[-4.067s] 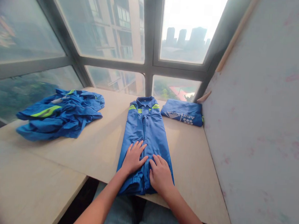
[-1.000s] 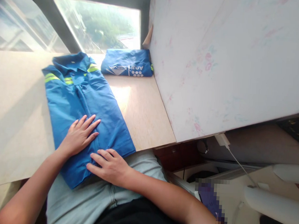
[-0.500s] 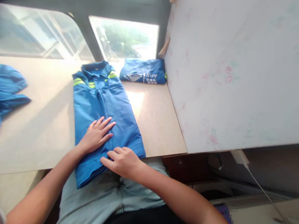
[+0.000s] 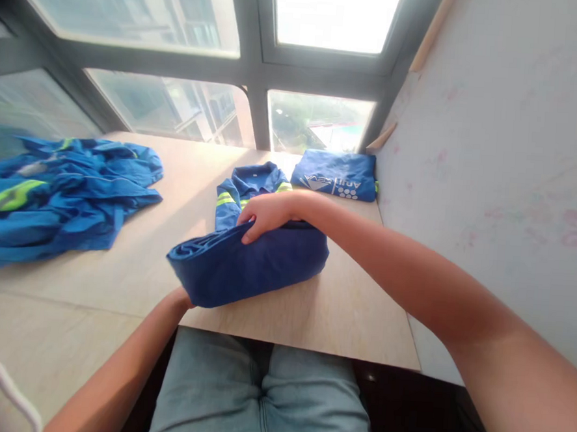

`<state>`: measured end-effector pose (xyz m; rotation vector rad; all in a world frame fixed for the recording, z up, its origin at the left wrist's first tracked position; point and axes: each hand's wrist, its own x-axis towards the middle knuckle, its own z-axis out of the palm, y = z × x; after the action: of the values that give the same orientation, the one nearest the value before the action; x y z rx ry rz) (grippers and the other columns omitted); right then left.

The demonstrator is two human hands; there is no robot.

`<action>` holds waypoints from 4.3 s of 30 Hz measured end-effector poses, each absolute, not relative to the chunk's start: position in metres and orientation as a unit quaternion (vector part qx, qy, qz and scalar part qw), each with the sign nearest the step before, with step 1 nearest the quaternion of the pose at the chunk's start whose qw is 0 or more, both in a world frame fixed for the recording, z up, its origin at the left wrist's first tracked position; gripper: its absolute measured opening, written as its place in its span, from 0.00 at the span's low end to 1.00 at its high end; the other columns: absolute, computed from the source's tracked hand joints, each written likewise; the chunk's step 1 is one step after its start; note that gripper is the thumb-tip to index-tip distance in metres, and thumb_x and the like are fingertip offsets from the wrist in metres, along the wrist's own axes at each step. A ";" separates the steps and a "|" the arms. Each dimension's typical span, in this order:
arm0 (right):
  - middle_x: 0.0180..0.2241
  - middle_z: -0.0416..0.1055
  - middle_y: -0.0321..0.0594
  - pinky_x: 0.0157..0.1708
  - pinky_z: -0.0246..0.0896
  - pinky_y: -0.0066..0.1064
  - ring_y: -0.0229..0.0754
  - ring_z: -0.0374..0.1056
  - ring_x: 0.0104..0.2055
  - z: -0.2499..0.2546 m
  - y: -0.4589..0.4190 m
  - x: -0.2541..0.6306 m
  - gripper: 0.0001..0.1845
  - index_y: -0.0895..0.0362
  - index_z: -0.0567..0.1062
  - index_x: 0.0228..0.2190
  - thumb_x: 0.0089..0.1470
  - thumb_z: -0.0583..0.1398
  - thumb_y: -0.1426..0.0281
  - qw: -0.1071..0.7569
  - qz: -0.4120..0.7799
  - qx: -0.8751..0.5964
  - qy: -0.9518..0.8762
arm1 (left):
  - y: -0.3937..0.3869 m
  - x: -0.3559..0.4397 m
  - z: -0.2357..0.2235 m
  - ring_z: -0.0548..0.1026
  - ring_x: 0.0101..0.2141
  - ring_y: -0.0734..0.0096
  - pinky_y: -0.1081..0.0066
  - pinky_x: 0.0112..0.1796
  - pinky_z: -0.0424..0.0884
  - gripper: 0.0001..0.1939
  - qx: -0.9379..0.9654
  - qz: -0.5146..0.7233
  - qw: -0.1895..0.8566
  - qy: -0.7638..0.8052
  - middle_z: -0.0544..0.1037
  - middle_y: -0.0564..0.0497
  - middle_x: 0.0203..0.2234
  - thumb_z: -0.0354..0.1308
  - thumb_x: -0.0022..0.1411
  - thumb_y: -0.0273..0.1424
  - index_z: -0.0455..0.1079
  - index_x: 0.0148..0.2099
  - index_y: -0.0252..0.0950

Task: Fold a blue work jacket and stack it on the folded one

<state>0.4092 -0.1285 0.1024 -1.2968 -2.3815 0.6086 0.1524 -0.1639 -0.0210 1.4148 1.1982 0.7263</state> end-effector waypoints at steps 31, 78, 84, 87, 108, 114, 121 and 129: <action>0.56 0.67 0.55 0.57 0.62 0.46 0.54 0.64 0.58 -0.064 -0.185 0.458 0.25 0.60 0.68 0.58 0.61 0.56 0.67 0.276 0.044 -0.729 -0.625 | -0.165 0.157 -0.034 0.60 0.63 0.41 0.47 0.59 0.62 0.35 0.747 0.237 0.048 0.620 0.61 0.29 0.63 0.54 0.65 0.38 0.54 0.69 0.28; 0.47 0.78 0.41 0.52 0.67 0.42 0.50 0.73 0.50 -0.046 -0.160 0.513 0.16 0.53 0.78 0.45 0.59 0.55 0.67 0.334 0.272 -0.510 -0.744 | -0.085 0.092 -0.023 0.76 0.52 0.57 0.60 0.55 0.70 0.19 0.822 0.217 0.366 0.377 0.79 0.47 0.50 0.50 0.63 0.30 0.76 0.52 0.40; 0.45 0.78 0.45 0.48 0.68 0.42 0.54 0.72 0.49 -0.017 -0.132 0.499 0.19 0.57 0.78 0.42 0.52 0.57 0.61 0.461 0.421 -0.582 -0.521 | -0.086 0.120 -0.005 0.78 0.40 0.51 0.61 0.39 0.75 0.23 0.557 0.303 0.547 0.547 0.82 0.45 0.38 0.63 0.49 0.42 0.77 0.45 0.35; 0.41 0.79 0.45 0.45 0.69 0.41 0.52 0.73 0.44 -0.026 -0.112 0.487 0.16 0.57 0.79 0.37 0.52 0.56 0.62 0.418 0.407 -0.647 -0.491 | -0.090 0.135 -0.018 0.77 0.34 0.55 0.62 0.33 0.73 0.20 0.515 0.299 0.542 0.593 0.81 0.46 0.32 0.59 0.48 0.40 0.75 0.42 0.34; 0.44 0.78 0.47 0.46 0.65 0.37 0.50 0.73 0.46 -0.043 -0.084 0.450 0.19 0.55 0.75 0.47 0.60 0.56 0.58 0.337 0.218 -0.735 -0.546 | -0.088 0.146 -0.042 0.74 0.34 0.57 0.64 0.36 0.67 0.15 0.616 0.256 0.168 0.726 0.74 0.46 0.27 0.48 0.64 0.43 0.63 0.31 0.40; 0.47 0.76 0.51 0.52 0.62 0.42 0.55 0.70 0.52 -0.052 -0.075 0.447 0.24 0.55 0.74 0.52 0.59 0.58 0.54 0.249 0.170 -0.790 -0.533 | -0.075 0.143 -0.050 0.75 0.44 0.51 0.58 0.44 0.70 0.16 0.650 0.263 0.085 0.708 0.77 0.39 0.38 0.50 0.62 0.43 0.70 0.40 0.36; 0.39 0.78 0.49 0.41 0.65 0.35 0.51 0.74 0.43 -0.054 -0.101 0.453 0.22 0.57 0.78 0.41 0.56 0.59 0.53 0.270 0.232 -0.777 -0.519 | -0.089 0.128 -0.038 0.78 0.41 0.39 0.53 0.40 0.71 0.29 0.626 0.079 0.154 0.761 0.80 0.32 0.35 0.47 0.62 0.56 0.72 0.40 0.34; 0.36 0.78 0.45 0.35 0.65 0.33 0.49 0.74 0.39 -0.056 -0.169 0.450 0.15 0.54 0.73 0.35 0.57 0.57 0.56 0.316 0.235 -0.775 -0.494 | -0.127 0.127 -0.030 0.80 0.38 0.55 0.63 0.37 0.75 0.28 0.504 0.274 0.453 0.682 0.82 0.44 0.36 0.63 0.52 0.54 0.71 0.43 0.35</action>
<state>0.4501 -0.1690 -0.0561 -2.0401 -1.3009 0.6200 0.1266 -0.1273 -0.0302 1.2443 1.6843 0.6756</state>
